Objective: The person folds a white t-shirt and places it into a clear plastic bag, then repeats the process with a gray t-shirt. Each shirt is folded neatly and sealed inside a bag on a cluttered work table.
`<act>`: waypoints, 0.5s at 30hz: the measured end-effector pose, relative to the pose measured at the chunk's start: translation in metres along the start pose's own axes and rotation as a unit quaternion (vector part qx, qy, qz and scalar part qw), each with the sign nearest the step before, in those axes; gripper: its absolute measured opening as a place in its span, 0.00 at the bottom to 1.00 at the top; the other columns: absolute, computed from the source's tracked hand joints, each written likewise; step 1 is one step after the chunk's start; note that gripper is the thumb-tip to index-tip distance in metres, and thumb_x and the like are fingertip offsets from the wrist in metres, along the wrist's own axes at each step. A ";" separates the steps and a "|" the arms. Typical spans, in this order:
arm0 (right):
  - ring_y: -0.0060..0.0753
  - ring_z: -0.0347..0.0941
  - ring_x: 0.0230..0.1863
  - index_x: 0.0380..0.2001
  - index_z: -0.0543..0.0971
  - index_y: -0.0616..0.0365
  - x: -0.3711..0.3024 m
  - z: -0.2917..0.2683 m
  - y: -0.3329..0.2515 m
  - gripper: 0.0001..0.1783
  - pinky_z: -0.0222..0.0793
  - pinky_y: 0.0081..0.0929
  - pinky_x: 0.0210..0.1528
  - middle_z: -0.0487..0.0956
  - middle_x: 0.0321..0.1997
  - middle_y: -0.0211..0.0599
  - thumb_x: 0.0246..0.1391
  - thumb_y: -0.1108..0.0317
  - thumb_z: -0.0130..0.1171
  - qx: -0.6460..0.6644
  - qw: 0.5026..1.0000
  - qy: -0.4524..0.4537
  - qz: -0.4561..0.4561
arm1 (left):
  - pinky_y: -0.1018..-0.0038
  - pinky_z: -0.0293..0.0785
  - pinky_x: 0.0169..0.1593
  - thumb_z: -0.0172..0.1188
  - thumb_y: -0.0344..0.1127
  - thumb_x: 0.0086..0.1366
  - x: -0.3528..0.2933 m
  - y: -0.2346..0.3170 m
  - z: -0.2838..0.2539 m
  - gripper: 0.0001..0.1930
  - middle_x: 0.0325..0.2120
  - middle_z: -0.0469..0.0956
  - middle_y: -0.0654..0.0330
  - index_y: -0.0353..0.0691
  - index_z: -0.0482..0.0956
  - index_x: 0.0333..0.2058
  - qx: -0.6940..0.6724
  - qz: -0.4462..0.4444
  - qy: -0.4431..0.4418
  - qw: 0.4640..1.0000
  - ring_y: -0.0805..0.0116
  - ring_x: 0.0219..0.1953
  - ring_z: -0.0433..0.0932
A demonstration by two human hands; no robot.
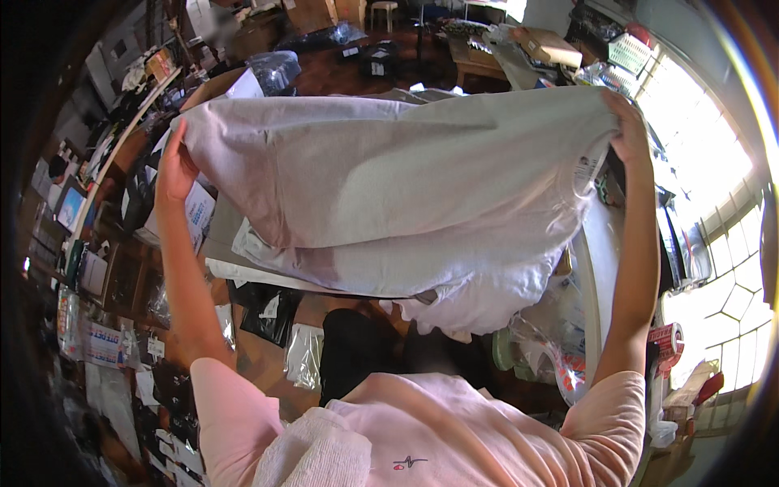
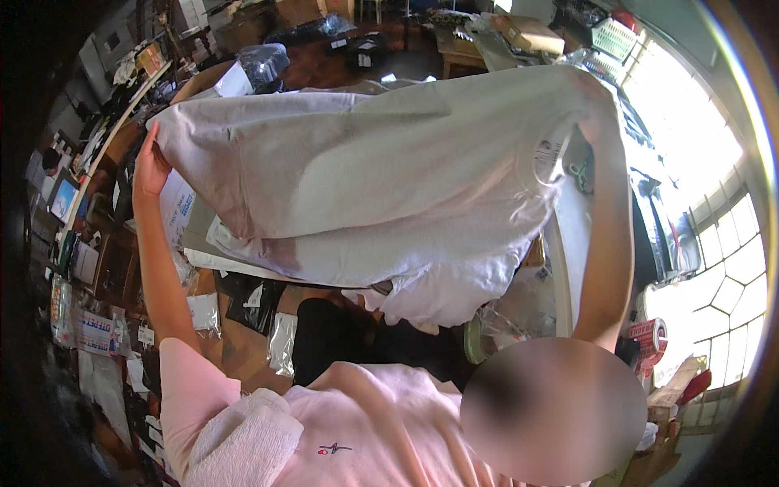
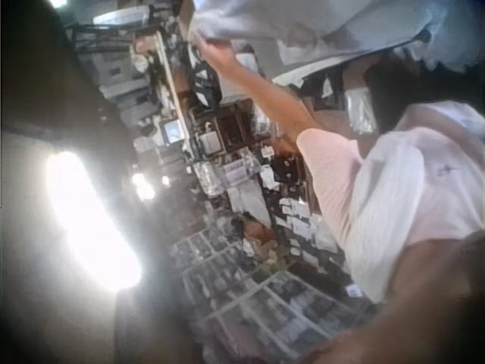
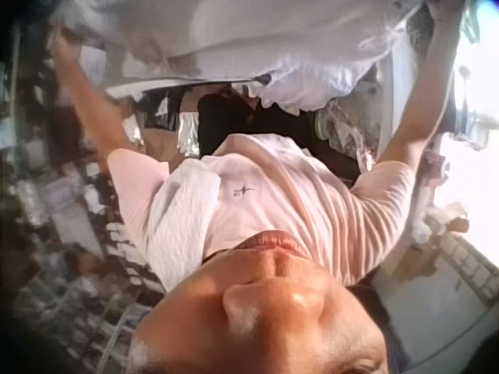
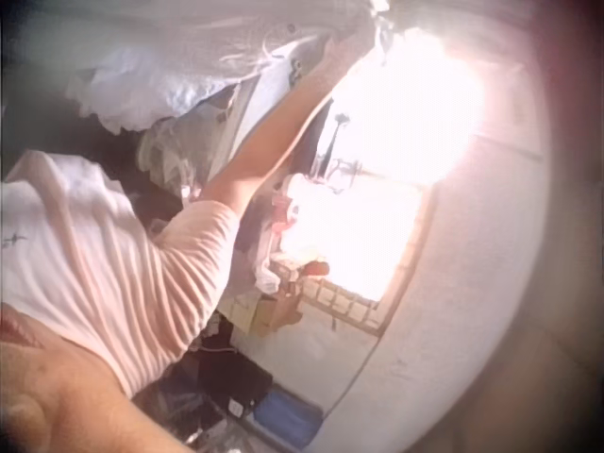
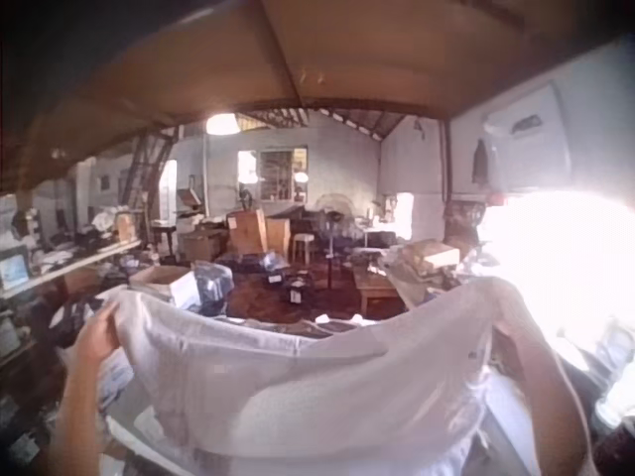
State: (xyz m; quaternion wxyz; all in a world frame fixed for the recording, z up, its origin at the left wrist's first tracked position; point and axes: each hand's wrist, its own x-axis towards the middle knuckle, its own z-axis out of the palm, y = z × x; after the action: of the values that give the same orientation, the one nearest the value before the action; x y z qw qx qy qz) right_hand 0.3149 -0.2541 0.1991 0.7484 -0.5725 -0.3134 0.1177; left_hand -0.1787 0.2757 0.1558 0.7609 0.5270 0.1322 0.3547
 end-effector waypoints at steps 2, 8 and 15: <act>0.33 0.72 0.45 0.45 0.73 0.66 -0.007 0.001 -0.036 0.18 0.66 0.26 0.49 0.76 0.43 0.39 0.51 0.68 0.57 -0.284 0.945 -0.024 -0.160 | 0.71 0.71 0.46 0.60 0.43 0.58 -0.023 0.001 0.017 0.18 0.39 0.77 0.63 0.40 0.74 0.44 0.120 -0.053 0.002 0.991 0.71 0.40 0.76; 0.37 0.68 0.52 0.52 0.69 0.64 -0.025 -0.061 -0.082 0.27 0.62 0.29 0.54 0.73 0.49 0.41 0.50 0.62 0.56 -0.159 0.980 0.039 -0.113 | 0.73 0.70 0.46 0.61 0.40 0.57 -0.061 0.000 0.022 0.16 0.36 0.78 0.62 0.40 0.76 0.41 -0.068 -0.028 0.025 0.997 0.71 0.38 0.76; 0.36 0.64 0.57 0.58 0.62 0.65 -0.059 -0.159 -0.158 0.31 0.57 0.29 0.59 0.69 0.55 0.44 0.52 0.63 0.54 -0.683 0.680 0.026 -0.266 | 0.74 0.68 0.50 0.61 0.39 0.56 -0.089 0.028 0.020 0.21 0.43 0.75 0.62 0.38 0.73 0.48 0.022 0.039 0.106 0.993 0.71 0.43 0.74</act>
State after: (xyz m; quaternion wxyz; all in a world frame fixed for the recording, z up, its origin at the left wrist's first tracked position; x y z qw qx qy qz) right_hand 0.3368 -0.4601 0.3027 0.1572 -0.8201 -0.4265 -0.3476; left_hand -0.2420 0.2069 0.1741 0.7165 0.5079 0.1993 0.4347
